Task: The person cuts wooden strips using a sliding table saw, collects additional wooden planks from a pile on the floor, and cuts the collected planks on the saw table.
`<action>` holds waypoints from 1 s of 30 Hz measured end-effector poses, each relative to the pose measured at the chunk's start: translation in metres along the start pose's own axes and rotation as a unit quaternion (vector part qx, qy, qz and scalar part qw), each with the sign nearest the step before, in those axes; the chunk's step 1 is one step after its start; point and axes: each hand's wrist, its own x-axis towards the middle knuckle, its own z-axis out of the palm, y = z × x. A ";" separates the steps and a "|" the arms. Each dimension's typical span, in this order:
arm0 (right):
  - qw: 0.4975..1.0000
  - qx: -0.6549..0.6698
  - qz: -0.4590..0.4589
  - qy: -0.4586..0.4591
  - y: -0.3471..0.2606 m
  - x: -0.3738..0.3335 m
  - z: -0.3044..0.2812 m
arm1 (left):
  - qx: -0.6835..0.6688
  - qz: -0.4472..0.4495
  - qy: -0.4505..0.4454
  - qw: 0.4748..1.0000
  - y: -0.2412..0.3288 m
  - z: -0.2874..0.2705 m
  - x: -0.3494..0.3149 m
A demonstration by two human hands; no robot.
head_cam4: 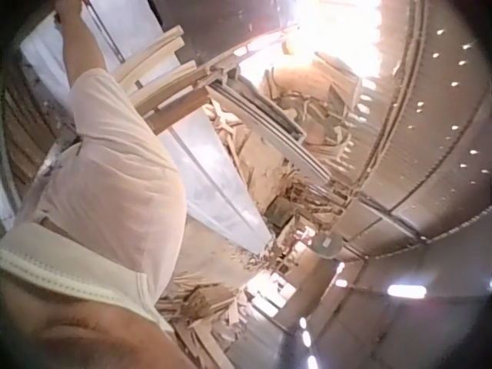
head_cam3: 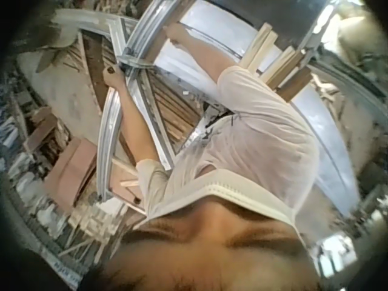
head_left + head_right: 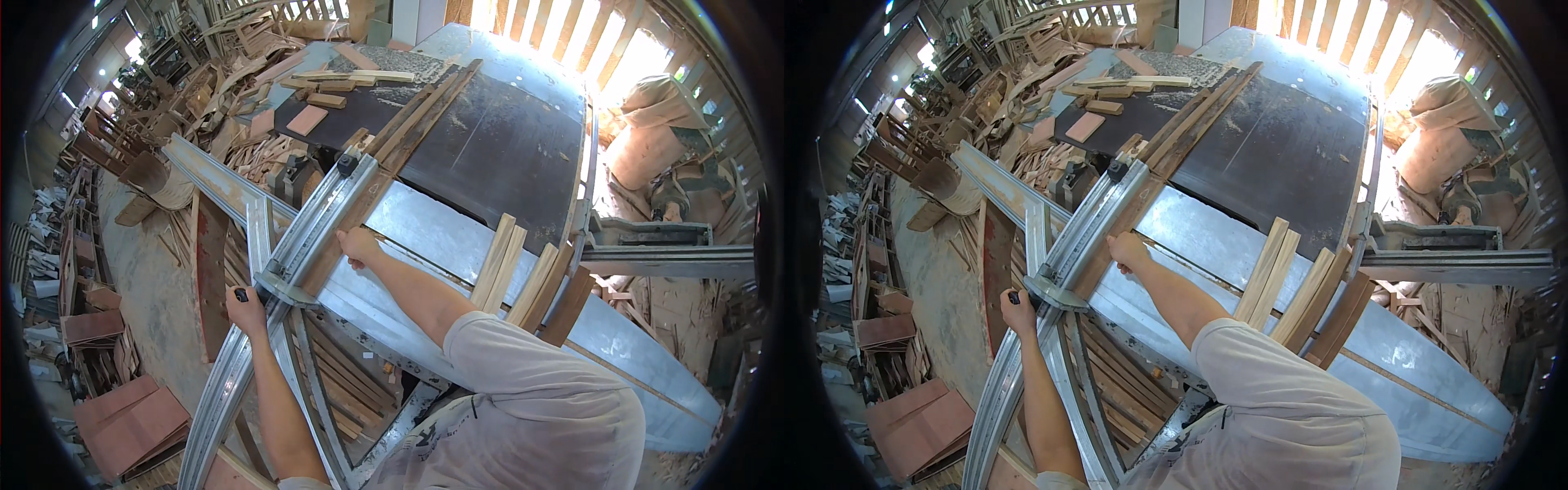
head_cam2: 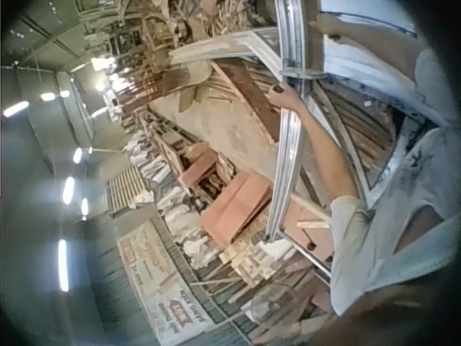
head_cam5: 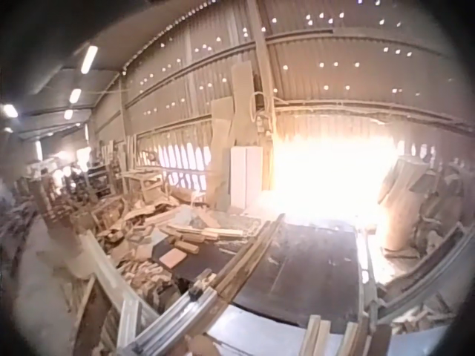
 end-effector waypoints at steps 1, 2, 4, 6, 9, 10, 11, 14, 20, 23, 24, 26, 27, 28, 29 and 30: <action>1.000 -0.017 -0.004 -0.007 -0.005 0.001 0.001 | -0.003 0.014 0.008 1.000 0.000 -0.002 0.003; 0.999 -0.034 -0.008 -0.014 -0.009 0.001 0.004 | -0.002 0.012 0.010 1.000 0.000 -0.004 0.005; 0.994 -0.093 -0.057 0.002 -0.011 -0.001 0.007 | -0.010 0.017 0.011 1.000 0.000 -0.005 0.007; 0.983 -0.149 -0.106 0.017 -0.009 0.004 0.017 | -0.004 0.013 0.016 1.000 0.003 -0.007 0.005; 0.960 -0.203 -0.115 0.154 0.008 0.020 0.011 | -0.028 0.022 0.019 0.999 0.022 0.004 0.007; 0.991 -0.057 -0.041 0.118 0.005 0.014 0.016 | -0.022 0.016 0.010 1.000 0.018 -0.001 0.007; 0.992 0.091 0.036 0.080 0.004 0.007 0.017 | -0.018 0.010 0.000 1.000 0.016 -0.004 0.007; 0.969 0.226 0.030 0.100 0.012 -0.013 0.001 | 0.026 0.010 -0.039 0.999 0.020 -0.013 0.005; 0.995 0.083 -0.027 0.052 0.062 -0.161 -0.124 | 0.027 0.042 -0.017 0.999 0.018 -0.030 -0.003; 0.997 0.050 0.018 0.054 0.114 -0.259 -0.191 | 0.026 0.031 -0.032 0.999 0.018 -0.028 -0.003; 0.998 0.019 0.027 0.055 0.132 -0.284 -0.209 | 0.024 0.024 -0.031 0.999 0.020 -0.029 -0.003; 0.996 -0.068 0.039 0.037 0.158 -0.330 -0.245 | 0.022 0.010 -0.048 0.999 0.026 -0.029 -0.002; 0.972 -0.234 0.016 0.012 0.175 -0.343 -0.270 | 0.015 -0.004 -0.053 0.998 0.028 -0.029 0.001; 0.920 -0.392 -0.009 -0.017 0.189 -0.346 -0.292 | 0.011 -0.018 -0.056 0.998 0.030 -0.028 0.002; 0.943 -0.325 0.067 0.008 0.184 -0.344 -0.310 | 0.015 -0.021 -0.051 0.998 0.028 -0.028 0.003; 0.956 -0.254 0.141 0.029 0.170 -0.340 -0.324 | 0.013 -0.021 -0.048 0.999 0.024 -0.031 0.004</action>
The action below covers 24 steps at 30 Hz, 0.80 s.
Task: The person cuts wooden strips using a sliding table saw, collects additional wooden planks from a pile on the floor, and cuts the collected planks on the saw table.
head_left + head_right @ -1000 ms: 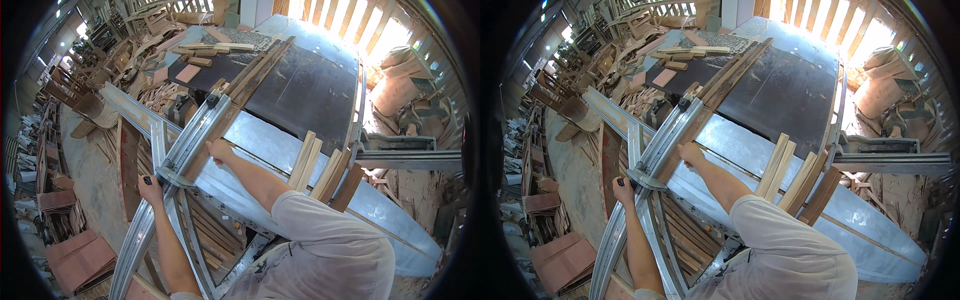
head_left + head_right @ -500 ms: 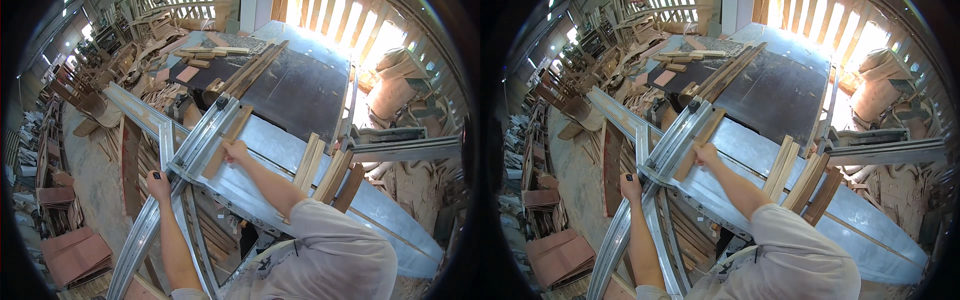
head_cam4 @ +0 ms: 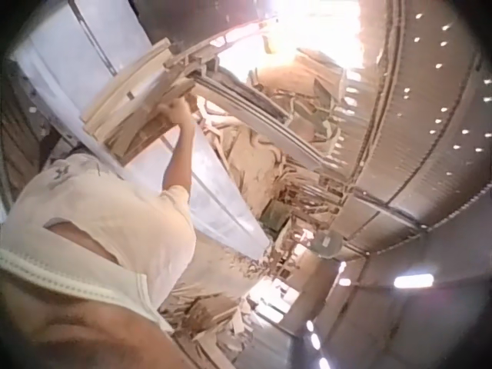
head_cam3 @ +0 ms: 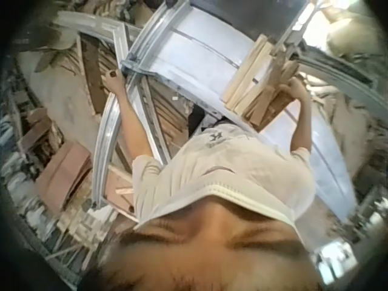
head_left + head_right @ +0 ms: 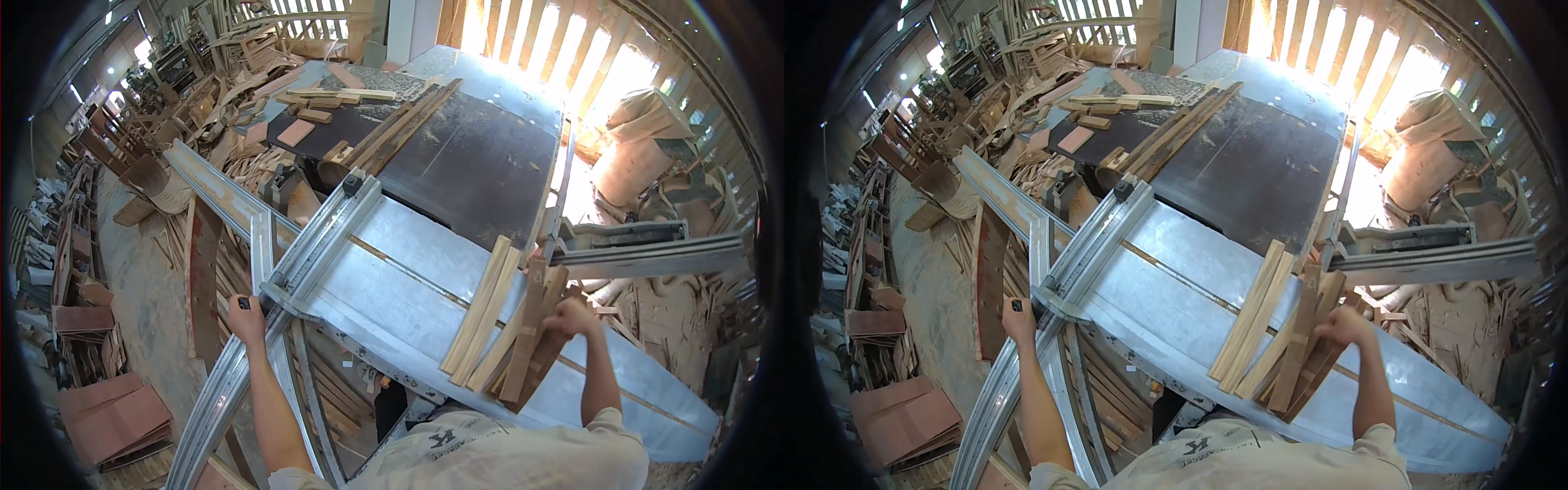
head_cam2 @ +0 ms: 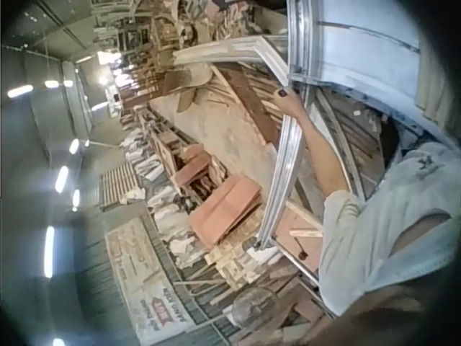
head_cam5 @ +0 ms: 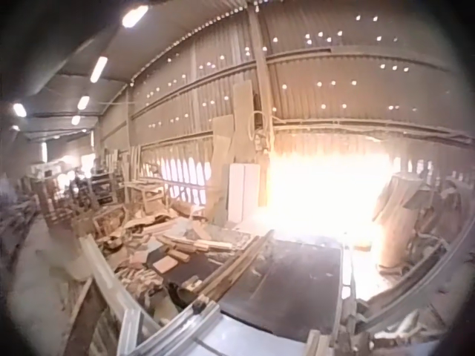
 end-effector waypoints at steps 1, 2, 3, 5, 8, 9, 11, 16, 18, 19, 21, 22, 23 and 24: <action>0.997 -0.007 -0.021 0.068 -0.009 0.010 -0.023 | -0.004 0.001 0.001 1.000 -0.004 -0.001 0.001; 0.986 -0.041 -0.056 0.149 -0.014 0.027 -0.046 | -0.012 0.002 -0.021 1.000 -0.003 0.000 0.005; 0.976 -0.037 -0.093 0.191 -0.017 0.054 -0.067 | 0.005 0.004 -0.049 0.999 -0.003 0.002 0.010; 0.954 -0.095 -0.175 0.226 -0.068 0.113 -0.109 | 0.049 -0.013 -0.097 0.994 -0.008 -0.002 0.025; 0.899 -0.177 -0.313 0.250 -0.155 0.226 -0.148 | 0.078 -0.082 -0.114 0.987 0.011 0.002 0.043; 0.875 -0.240 -0.336 0.253 -0.186 0.272 -0.155 | 0.096 -0.052 -0.104 0.989 0.006 0.006 0.047; 0.855 -0.345 -0.332 0.200 -0.246 0.375 -0.160 | 0.044 -0.045 -0.096 0.993 -0.002 0.009 0.048; 0.751 -0.581 -0.269 0.162 -0.402 0.478 -0.128 | -0.050 -0.141 -0.110 0.983 0.000 0.014 0.040; 0.739 -0.610 -0.258 0.125 -0.432 0.503 -0.116 | -0.072 -0.160 -0.116 0.978 0.003 0.020 0.038; 0.727 -0.619 -0.267 0.128 -0.435 0.516 -0.111 | -0.075 -0.153 -0.099 0.980 0.002 0.021 0.036; 0.750 -0.584 -0.292 0.102 -0.440 0.523 -0.114 | -0.086 -0.138 -0.081 0.983 0.000 0.019 0.032; 0.750 -0.586 -0.290 0.098 -0.434 0.527 -0.117 | -0.072 -0.147 -0.080 0.983 0.001 0.016 0.032; 0.748 -0.583 -0.305 0.086 -0.423 0.528 -0.124 | -0.060 -0.156 -0.079 0.983 0.000 0.015 0.032; 0.745 -0.581 -0.319 0.074 -0.409 0.525 -0.132 | -0.087 -0.141 -0.070 0.984 -0.002 0.019 0.030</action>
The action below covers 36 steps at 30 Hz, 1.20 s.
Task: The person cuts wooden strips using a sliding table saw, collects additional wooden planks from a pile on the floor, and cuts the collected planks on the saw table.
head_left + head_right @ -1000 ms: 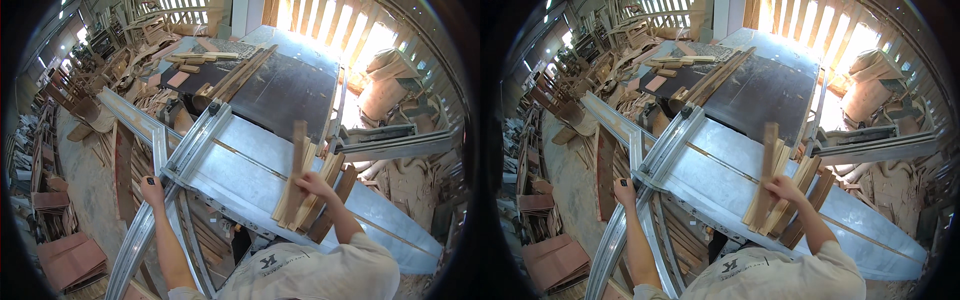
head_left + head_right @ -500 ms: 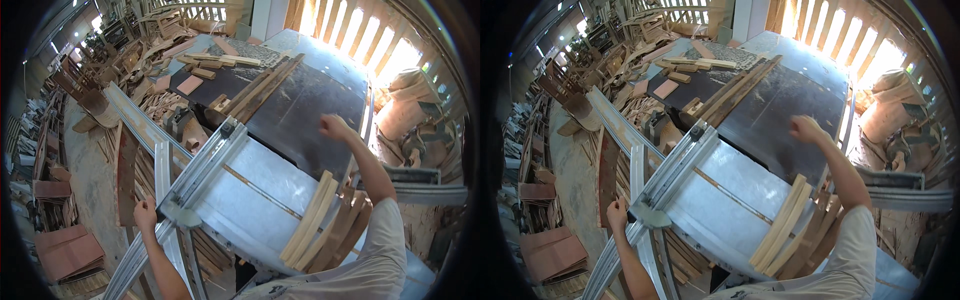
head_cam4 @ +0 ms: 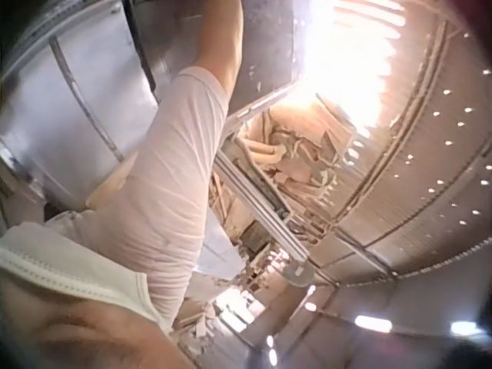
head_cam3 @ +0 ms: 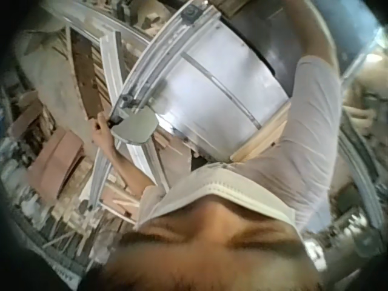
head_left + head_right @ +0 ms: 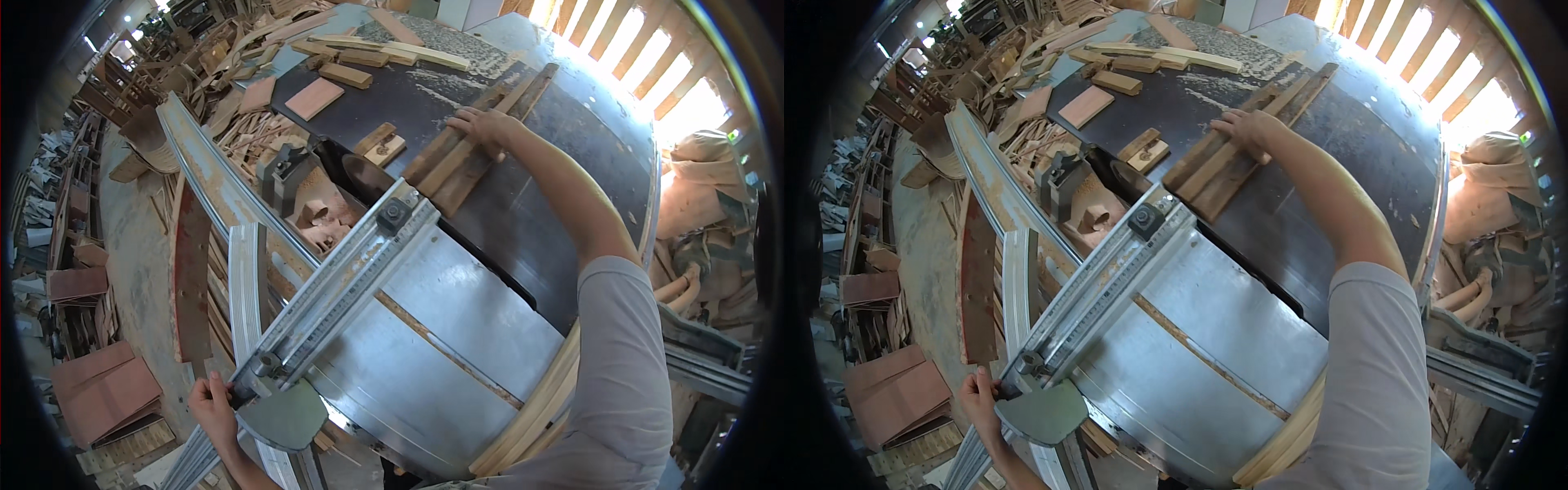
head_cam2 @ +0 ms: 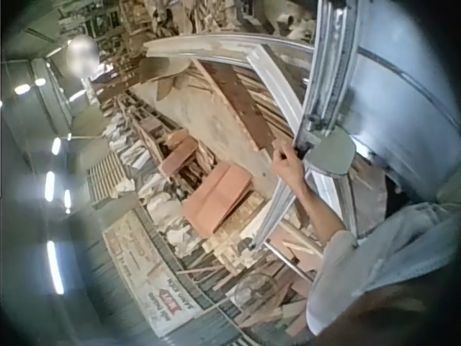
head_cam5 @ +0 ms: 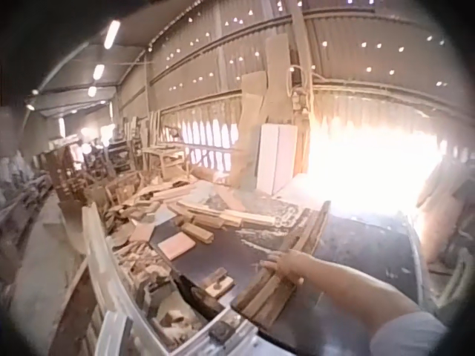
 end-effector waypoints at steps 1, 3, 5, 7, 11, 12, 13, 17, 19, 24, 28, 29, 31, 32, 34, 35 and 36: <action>1.000 -0.011 0.007 0.004 0.008 -0.015 0.013 | -0.003 -0.001 -0.004 1.000 0.000 0.000 0.001; 1.000 0.007 0.003 0.004 0.016 -0.061 0.029 | -0.012 0.032 0.004 0.999 0.002 0.001 0.001; 0.999 0.026 -0.015 0.017 0.011 -0.110 0.042 | 0.024 0.041 0.004 0.999 0.005 -0.002 0.001; 0.998 0.027 -0.050 0.037 -0.007 -0.146 0.058 | 0.068 0.058 0.023 0.996 0.000 -0.007 0.002; 0.997 0.048 -0.039 0.033 -0.033 -0.190 0.058 | 0.126 0.088 0.046 0.987 0.001 -0.002 0.000; 0.998 0.047 -0.024 0.015 -0.034 -0.195 0.053 | 0.126 0.105 0.057 0.985 -0.002 -0.002 0.000; 0.999 0.047 -0.005 -0.009 -0.035 -0.201 0.051 | 0.114 0.095 0.037 0.988 0.002 0.001 -0.001; 0.998 -0.044 0.006 -0.039 -0.061 -0.185 0.051 | 0.097 0.090 0.022 0.991 -0.007 -0.006 -0.001; 0.998 -0.040 -0.007 -0.039 -0.057 -0.182 0.046 | 0.089 0.100 0.028 0.991 -0.010 -0.007 -0.003; 0.998 -0.007 -0.043 -0.054 -0.034 -0.179 0.043 | -0.008 0.119 0.124 0.985 -0.001 0.007 -0.017; 0.998 -0.005 -0.034 0.061 -0.028 -0.179 0.050 | -0.215 0.369 0.154 0.891 0.054 0.040 -0.114; 0.998 -0.001 -0.037 0.056 -0.030 -0.188 0.051 | -0.244 0.460 0.072 0.851 0.086 0.074 -0.135; 0.973 0.155 0.171 0.027 -0.032 -0.212 0.055 | -0.186 0.449 -0.111 0.867 0.132 0.138 -0.168; 0.958 0.195 0.208 -0.006 -0.038 -0.223 0.066 | -0.199 0.428 -0.170 0.865 0.155 0.172 -0.176; 0.886 0.349 0.287 0.104 -0.064 -0.244 0.110 | -0.158 0.434 -0.233 0.856 0.184 0.245 -0.184; 0.853 0.399 0.294 0.164 -0.078 -0.248 0.138 | -0.116 0.445 -0.239 0.855 0.196 0.278 -0.183; 0.733 0.584 0.332 0.105 -0.101 -0.249 0.136 | -0.067 0.461 -0.188 0.865 0.209 0.303 -0.175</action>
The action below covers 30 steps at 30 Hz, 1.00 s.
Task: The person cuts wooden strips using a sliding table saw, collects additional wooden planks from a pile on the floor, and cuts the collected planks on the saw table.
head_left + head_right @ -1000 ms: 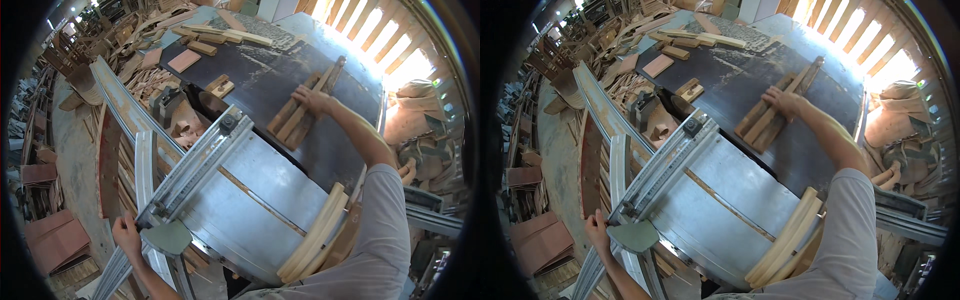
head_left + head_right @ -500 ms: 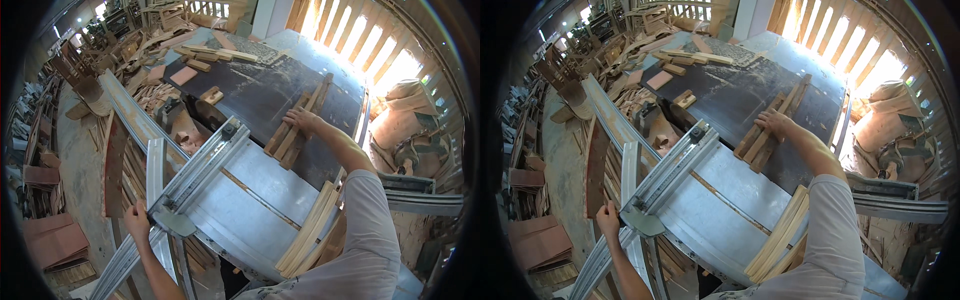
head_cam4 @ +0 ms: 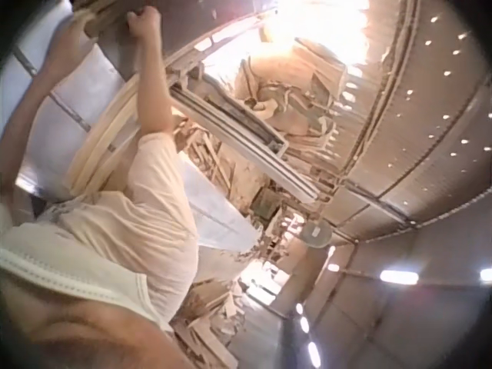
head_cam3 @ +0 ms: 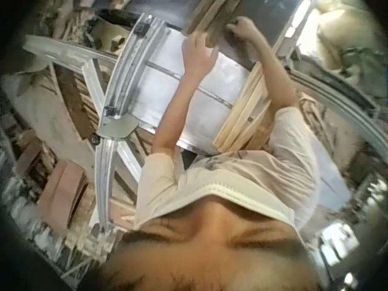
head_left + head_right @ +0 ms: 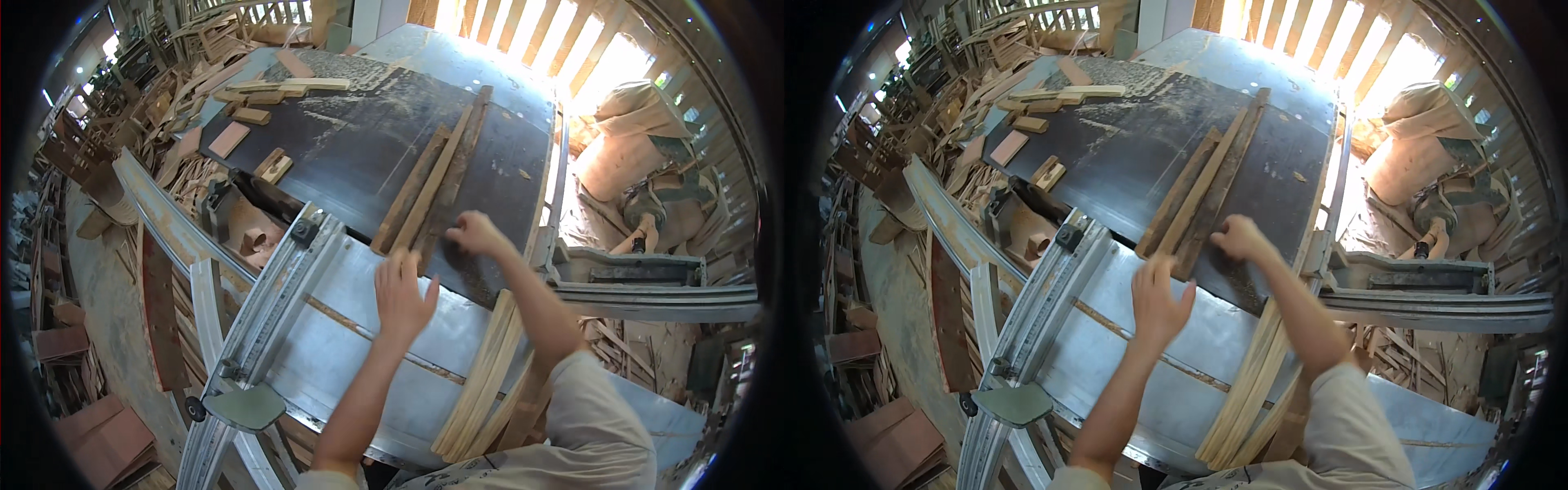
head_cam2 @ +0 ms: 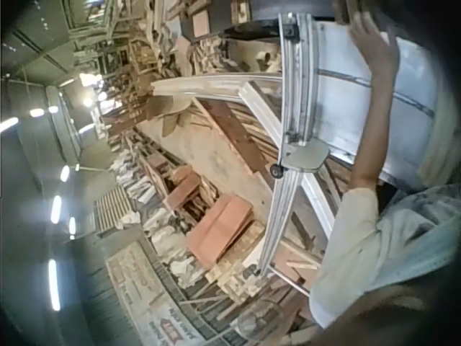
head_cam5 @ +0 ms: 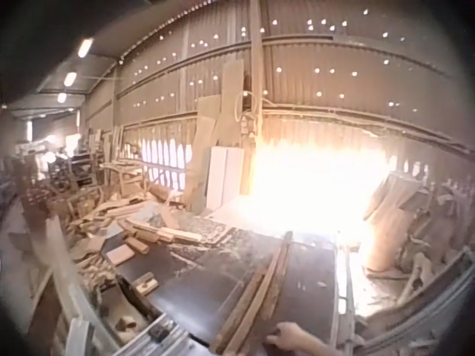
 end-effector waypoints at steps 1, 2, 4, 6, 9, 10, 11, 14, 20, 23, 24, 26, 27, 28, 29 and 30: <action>0.994 0.104 0.006 0.038 -0.013 -0.023 0.019 | 0.070 0.003 0.023 0.997 -0.008 0.017 0.020; 0.986 0.142 -0.003 0.091 -0.002 -0.029 0.035 | 0.105 -0.043 -0.007 0.994 -0.012 0.038 0.040; 0.963 0.239 0.010 0.125 -0.026 -0.042 0.067 | 0.131 -0.170 -0.101 0.972 -0.034 0.055 0.065; 0.963 0.206 0.018 0.170 -0.012 -0.023 0.086 | 0.095 -0.230 -0.173 0.953 -0.029 0.070 0.088; 0.943 0.285 0.081 0.149 -0.046 -0.033 0.073 | 0.126 -0.293 -0.244 0.916 -0.042 0.064 0.101; 0.917 0.360 0.129 0.113 -0.060 -0.039 0.066 | 0.131 -0.297 -0.238 0.915 -0.051 0.063 0.103; 0.919 0.361 0.119 0.107 -0.056 -0.037 0.067 | 0.129 -0.297 -0.250 0.913 -0.054 0.065 0.104; 0.883 0.443 0.146 0.048 -0.047 -0.036 0.063 | 0.084 -0.299 -0.242 0.919 -0.049 0.060 0.107; 0.938 0.314 0.100 0.105 -0.061 -0.033 0.066 | 0.010 -0.304 -0.245 0.921 -0.051 0.058 0.096; 0.913 0.367 0.093 0.151 -0.043 -0.010 0.093 | -0.027 -0.324 -0.245 0.913 -0.053 0.064 0.099; 0.884 0.427 0.081 0.171 -0.029 0.001 0.103 | -0.040 -0.299 -0.255 0.919 -0.055 0.065 0.099; 0.877 0.446 0.087 0.159 -0.036 -0.011 0.106 | -0.045 -0.281 -0.259 0.923 -0.059 0.057 0.098; 0.852 0.498 0.072 0.146 -0.045 -0.024 0.106 | -0.048 -0.285 -0.250 0.924 -0.062 0.048 0.096; 0.823 0.550 0.061 0.131 -0.057 -0.044 0.104 | -0.050 -0.293 -0.244 0.923 -0.062 0.036 0.088; 0.827 0.547 0.063 0.112 -0.060 -0.059 0.098 | -0.065 -0.291 -0.231 0.926 -0.058 0.026 0.082; 0.829 0.548 0.065 0.092 -0.062 -0.075 0.103 | -0.124 -0.307 -0.231 0.915 -0.065 0.018 0.067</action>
